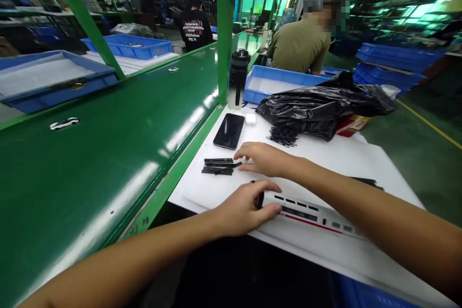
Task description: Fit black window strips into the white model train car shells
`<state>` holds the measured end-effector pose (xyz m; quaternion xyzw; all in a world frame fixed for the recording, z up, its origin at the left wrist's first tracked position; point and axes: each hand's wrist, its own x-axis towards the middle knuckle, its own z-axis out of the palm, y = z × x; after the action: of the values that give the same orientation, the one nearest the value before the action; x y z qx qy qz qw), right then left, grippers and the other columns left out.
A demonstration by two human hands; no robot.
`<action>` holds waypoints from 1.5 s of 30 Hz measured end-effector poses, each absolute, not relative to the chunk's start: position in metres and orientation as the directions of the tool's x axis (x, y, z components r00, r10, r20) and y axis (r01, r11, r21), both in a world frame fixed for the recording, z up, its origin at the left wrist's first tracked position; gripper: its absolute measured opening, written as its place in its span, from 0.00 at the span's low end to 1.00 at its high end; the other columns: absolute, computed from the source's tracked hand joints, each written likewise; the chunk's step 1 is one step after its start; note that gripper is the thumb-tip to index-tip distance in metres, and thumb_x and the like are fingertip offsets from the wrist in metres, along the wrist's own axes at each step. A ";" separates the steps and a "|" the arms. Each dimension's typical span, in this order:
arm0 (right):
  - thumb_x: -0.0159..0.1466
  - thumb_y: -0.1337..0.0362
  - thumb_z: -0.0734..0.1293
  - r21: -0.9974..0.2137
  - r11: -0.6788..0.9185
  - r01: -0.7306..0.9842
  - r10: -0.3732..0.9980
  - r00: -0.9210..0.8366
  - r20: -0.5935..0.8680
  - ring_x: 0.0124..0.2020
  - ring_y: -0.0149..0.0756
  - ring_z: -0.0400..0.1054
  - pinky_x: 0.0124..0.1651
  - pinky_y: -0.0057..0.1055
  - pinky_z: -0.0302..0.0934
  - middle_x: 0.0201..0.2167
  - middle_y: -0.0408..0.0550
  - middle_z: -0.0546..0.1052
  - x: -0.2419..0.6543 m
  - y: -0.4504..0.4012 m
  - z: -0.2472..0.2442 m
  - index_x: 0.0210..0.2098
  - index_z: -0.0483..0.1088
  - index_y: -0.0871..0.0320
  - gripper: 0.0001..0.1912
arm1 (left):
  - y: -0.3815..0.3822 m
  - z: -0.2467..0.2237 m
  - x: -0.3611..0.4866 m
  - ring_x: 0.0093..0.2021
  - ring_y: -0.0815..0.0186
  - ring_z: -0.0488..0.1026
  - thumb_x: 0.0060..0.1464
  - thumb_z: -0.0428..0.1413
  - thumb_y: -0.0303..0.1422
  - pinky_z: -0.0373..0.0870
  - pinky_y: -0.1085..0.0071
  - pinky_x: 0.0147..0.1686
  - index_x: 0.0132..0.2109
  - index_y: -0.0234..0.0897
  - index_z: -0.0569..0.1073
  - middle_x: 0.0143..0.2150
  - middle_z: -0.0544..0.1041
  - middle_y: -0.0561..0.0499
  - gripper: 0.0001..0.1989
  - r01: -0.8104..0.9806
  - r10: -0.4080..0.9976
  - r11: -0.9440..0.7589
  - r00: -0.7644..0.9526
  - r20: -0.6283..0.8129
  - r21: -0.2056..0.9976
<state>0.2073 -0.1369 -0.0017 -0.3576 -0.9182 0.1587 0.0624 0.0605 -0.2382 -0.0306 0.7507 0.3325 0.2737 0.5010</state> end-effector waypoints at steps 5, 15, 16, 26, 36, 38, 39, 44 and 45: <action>0.62 0.66 0.68 -0.318 0.665 0.676 0.714 -0.700 0.006 0.37 0.38 0.72 0.41 0.33 0.63 0.35 0.47 0.79 0.204 -0.139 -0.002 0.34 0.77 0.56 0.05 | -0.237 -0.032 0.060 0.33 0.69 0.69 0.60 0.56 0.39 0.65 0.73 0.35 0.53 0.38 0.72 0.45 0.77 0.50 0.16 0.198 0.766 -0.288 0.635 0.102 0.937; 0.64 0.49 0.66 -0.555 0.133 0.821 0.985 -0.047 0.167 0.28 0.36 0.73 0.29 0.30 0.66 0.29 0.43 0.80 0.293 -0.254 0.050 0.37 0.77 0.50 0.14 | -0.236 -0.032 0.060 0.48 0.62 0.75 0.66 0.49 0.37 0.68 0.70 0.47 0.56 0.40 0.72 0.51 0.78 0.49 0.16 0.188 0.788 -0.194 0.615 0.039 0.963; 0.63 0.47 0.66 -0.564 0.068 0.823 0.989 0.018 0.145 0.25 0.36 0.73 0.26 0.29 0.66 0.27 0.43 0.79 0.301 -0.268 0.048 0.38 0.77 0.50 0.16 | -0.236 -0.032 0.060 0.49 0.62 0.75 0.66 0.49 0.37 0.68 0.70 0.48 0.56 0.40 0.72 0.52 0.77 0.49 0.16 0.190 0.791 -0.186 0.611 0.033 0.964; 0.59 0.42 0.68 -0.614 -0.221 0.757 0.972 0.225 -0.073 0.24 0.36 0.72 0.25 0.28 0.65 0.23 0.42 0.77 0.311 -0.326 0.008 0.36 0.78 0.51 0.20 | -0.236 -0.036 0.061 0.59 0.61 0.70 0.67 0.49 0.38 0.63 0.69 0.58 0.58 0.42 0.72 0.58 0.75 0.52 0.16 0.186 0.799 -0.187 0.599 0.040 0.965; 0.61 0.48 0.69 -0.658 -0.175 0.732 0.983 0.168 -0.074 0.26 0.31 0.71 0.27 0.26 0.63 0.27 0.39 0.79 0.285 -0.314 0.009 0.35 0.76 0.49 0.13 | -0.237 -0.034 0.062 0.45 0.63 0.74 0.66 0.50 0.39 0.68 0.69 0.47 0.56 0.42 0.73 0.48 0.77 0.50 0.15 0.231 0.816 -0.153 0.579 -0.009 0.961; 0.61 0.48 0.70 -0.653 -0.181 0.735 0.980 0.188 -0.059 0.26 0.31 0.72 0.28 0.26 0.63 0.28 0.38 0.80 0.284 -0.314 0.009 0.37 0.75 0.49 0.12 | -0.238 -0.035 0.063 0.32 0.66 0.70 0.63 0.54 0.39 0.67 0.71 0.34 0.55 0.43 0.72 0.38 0.76 0.52 0.16 0.269 0.821 -0.145 0.570 -0.036 0.952; 0.61 0.49 0.70 -0.646 -0.180 0.741 0.980 0.195 -0.050 0.26 0.32 0.73 0.28 0.26 0.63 0.28 0.38 0.80 0.285 -0.314 0.009 0.38 0.75 0.48 0.12 | -0.238 -0.035 0.064 0.29 0.68 0.67 0.62 0.56 0.39 0.64 0.72 0.30 0.55 0.43 0.72 0.35 0.74 0.54 0.16 0.283 0.824 -0.142 0.565 -0.045 0.949; 0.62 0.50 0.70 -0.564 -0.116 0.818 0.988 0.153 0.018 0.26 0.34 0.73 0.29 0.29 0.63 0.27 0.37 0.79 0.288 -0.315 0.011 0.43 0.73 0.46 0.13 | -0.240 -0.034 0.067 0.27 0.69 0.63 0.61 0.56 0.37 0.61 0.73 0.27 0.52 0.41 0.73 0.33 0.72 0.53 0.14 0.281 0.826 -0.129 0.561 -0.053 0.951; 0.63 0.49 0.69 -0.529 -0.083 0.844 0.993 0.114 0.025 0.25 0.34 0.73 0.29 0.30 0.63 0.26 0.37 0.79 0.290 -0.315 0.011 0.44 0.73 0.46 0.13 | -0.240 -0.033 0.067 0.27 0.69 0.63 0.61 0.56 0.37 0.61 0.73 0.27 0.52 0.41 0.72 0.34 0.72 0.53 0.14 0.278 0.826 -0.125 0.562 -0.056 0.952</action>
<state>0.2899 -0.3146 0.0108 -0.7151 -0.6425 0.1742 0.2136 0.0665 -0.2404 -0.0330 0.7047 0.3916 0.2567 0.5331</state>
